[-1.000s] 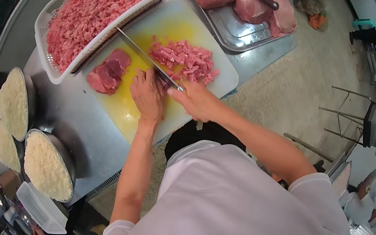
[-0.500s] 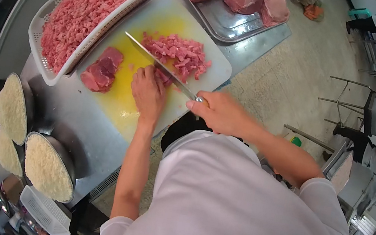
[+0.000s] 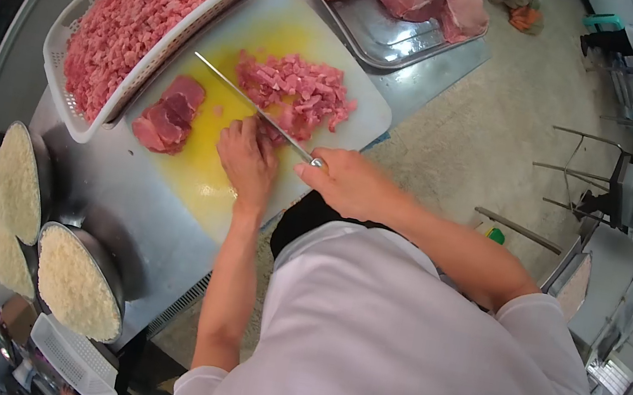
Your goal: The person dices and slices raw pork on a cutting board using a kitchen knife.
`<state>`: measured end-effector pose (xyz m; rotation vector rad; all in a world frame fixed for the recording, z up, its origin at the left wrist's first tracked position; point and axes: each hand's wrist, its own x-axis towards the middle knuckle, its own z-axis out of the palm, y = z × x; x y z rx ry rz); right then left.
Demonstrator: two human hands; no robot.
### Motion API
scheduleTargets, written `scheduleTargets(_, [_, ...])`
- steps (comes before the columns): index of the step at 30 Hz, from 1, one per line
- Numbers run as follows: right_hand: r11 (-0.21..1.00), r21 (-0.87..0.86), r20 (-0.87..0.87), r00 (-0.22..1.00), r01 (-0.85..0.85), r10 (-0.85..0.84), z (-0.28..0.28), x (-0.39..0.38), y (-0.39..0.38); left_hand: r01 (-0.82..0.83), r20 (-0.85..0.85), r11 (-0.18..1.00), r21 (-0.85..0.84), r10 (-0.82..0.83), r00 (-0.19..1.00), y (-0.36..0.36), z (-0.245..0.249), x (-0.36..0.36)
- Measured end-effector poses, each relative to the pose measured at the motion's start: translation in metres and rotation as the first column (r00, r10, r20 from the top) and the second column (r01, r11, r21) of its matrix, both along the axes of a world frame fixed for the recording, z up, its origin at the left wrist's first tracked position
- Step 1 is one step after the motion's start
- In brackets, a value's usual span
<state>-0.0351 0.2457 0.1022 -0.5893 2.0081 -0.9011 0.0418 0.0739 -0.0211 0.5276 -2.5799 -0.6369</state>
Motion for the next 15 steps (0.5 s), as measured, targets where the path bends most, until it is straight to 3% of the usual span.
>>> scheduleTargets(1, [1.0,-0.001,-0.005,1.0,0.002,-0.002,-0.014,-0.004,-0.007,0.002,-0.005,1.0,-0.001,-0.002,1.0,0.0,0.003,-0.007])
scheduleTargets(3, [0.969,-0.233,-0.008,0.996,0.086,-0.091,-0.039,-0.002,-0.025,0.023,-0.003,1.0,-0.011,-0.023,1.0,0.009,0.01,0.0])
scheduleTargets(4, [0.994,-0.051,0.166,0.982,0.1,-0.09,-0.032,-0.011,-0.034,0.009,-0.005,1.0,-0.017,-0.01,1.0,0.004,0.005,-0.001])
scheduleTargets(5, [0.994,-0.053,0.177,0.98,0.099,-0.088,-0.034,-0.01,-0.032,0.049,-0.014,0.997,0.053,-0.048,0.999,-0.003,0.0,0.004])
scheduleTargets(7, [0.985,-0.137,-0.027,0.994,0.105,-0.109,-0.039,-0.016,-0.027,0.094,-0.043,0.989,0.114,-0.089,0.995,-0.009,0.003,0.012])
scheduleTargets(9, [0.988,-0.141,-0.039,0.996,0.069,-0.075,-0.054,-0.011,-0.012,0.009,-0.091,0.983,0.182,0.008,0.996,-0.008,0.018,0.039])
scheduleTargets(10, [0.991,-0.101,-0.019,0.995,0.091,-0.094,-0.05,-0.004,-0.007,0.007,-0.084,0.983,0.181,0.009,0.996,-0.006,0.025,0.047])
scheduleTargets(12, [0.992,-0.06,0.009,0.994,0.107,-0.107,-0.045,0.003,0.0,0.067,0.044,0.998,0.0,-0.067,0.997,0.0,0.037,0.058])
scheduleTargets(14, [0.983,-0.016,0.284,0.944,0.182,-0.17,-0.04,-0.001,0.001,0.067,0.047,0.998,0.003,-0.067,0.997,-0.007,0.027,0.063])
scheduleTargets(15, [0.983,-0.021,0.282,0.945,0.181,-0.168,-0.039,-0.004,0.001,0.07,0.046,0.997,0.007,-0.071,0.996,-0.01,0.025,0.061])
